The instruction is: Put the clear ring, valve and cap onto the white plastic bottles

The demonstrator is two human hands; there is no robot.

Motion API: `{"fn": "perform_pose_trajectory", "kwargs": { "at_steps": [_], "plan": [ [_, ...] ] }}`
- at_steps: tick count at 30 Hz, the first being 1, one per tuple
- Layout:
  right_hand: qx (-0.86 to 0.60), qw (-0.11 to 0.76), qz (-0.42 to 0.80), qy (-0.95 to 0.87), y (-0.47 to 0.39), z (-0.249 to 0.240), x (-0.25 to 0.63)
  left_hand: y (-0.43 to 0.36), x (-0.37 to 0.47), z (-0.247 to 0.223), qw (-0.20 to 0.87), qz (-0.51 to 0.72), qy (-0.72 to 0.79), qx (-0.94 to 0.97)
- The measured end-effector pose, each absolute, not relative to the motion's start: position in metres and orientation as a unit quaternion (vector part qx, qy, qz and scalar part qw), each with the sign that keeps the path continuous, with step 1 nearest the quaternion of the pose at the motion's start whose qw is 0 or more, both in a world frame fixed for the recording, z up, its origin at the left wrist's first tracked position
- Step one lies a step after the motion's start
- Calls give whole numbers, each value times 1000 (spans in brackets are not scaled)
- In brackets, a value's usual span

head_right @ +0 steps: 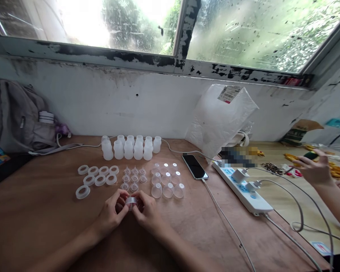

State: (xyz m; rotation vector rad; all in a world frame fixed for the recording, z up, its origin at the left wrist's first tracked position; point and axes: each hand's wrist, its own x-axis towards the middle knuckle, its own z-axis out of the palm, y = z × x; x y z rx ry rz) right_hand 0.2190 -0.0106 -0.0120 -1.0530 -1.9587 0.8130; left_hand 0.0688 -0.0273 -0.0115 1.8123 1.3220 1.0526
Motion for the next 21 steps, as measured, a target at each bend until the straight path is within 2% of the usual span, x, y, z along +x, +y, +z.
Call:
{"fn": "perform_pose_trajectory", "kwargs": {
  "at_steps": [5, 10, 21],
  "plan": [
    [-434, 385, 301, -757, -9, -15, 219, -23, 67, -19, 299, 395, 485, 721],
    [-421, 396, 342, -741, -6, -23, 218, -18, 65, -26, 288, 391, 517, 705],
    [-456, 405, 349, -711, -7, -22, 214, -19, 66, -20, 265, 358, 549, 707]
  ]
}}
